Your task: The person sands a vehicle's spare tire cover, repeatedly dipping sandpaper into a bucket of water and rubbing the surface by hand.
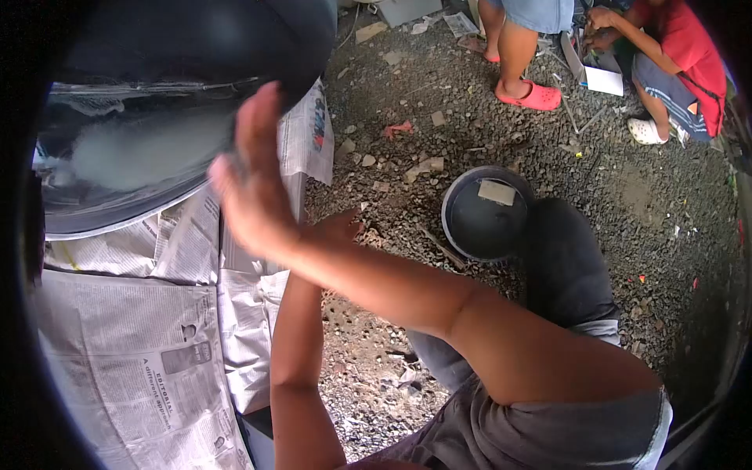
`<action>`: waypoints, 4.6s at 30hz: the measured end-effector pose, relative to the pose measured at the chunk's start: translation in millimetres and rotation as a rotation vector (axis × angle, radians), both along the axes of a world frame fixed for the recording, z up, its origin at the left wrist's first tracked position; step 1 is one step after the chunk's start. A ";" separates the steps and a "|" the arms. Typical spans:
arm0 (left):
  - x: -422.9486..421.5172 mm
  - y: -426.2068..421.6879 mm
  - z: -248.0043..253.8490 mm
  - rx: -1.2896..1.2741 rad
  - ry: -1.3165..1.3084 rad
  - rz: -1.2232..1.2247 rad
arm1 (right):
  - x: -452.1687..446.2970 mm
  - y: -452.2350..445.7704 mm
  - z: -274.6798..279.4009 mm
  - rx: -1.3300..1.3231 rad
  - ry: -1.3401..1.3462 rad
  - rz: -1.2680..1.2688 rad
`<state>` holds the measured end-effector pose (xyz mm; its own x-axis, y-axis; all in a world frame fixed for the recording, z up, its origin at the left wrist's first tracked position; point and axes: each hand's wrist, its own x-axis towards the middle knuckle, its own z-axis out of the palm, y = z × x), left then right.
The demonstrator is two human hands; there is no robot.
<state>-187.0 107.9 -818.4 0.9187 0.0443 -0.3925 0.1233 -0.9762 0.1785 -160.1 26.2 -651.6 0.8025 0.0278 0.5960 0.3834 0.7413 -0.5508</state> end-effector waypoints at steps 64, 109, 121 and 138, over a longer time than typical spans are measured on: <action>-5.2 -1.6 -3.5 0.013 -0.068 0.079 | 88.5 -78.5 71.8 -0.882 -2.100 -1.454; -1.0 -0.7 2.4 0.023 -0.002 0.080 | 32.4 -55.6 149.1 -0.521 -1.078 -0.890; -1.8 0.7 -17.5 0.016 -0.120 0.020 | 103.7 -52.0 358.1 -0.370 -0.798 -0.411; -5.7 -5.4 7.1 0.003 -0.099 0.024 | 39.2 -54.7 338.0 -0.380 -1.182 -0.889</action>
<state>-192.7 102.5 -811.3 0.9515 0.0682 -0.3001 0.1291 -0.9737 0.1880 -120.9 -28.5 -313.5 -0.2744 0.1030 0.9561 0.9569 -0.0692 0.2821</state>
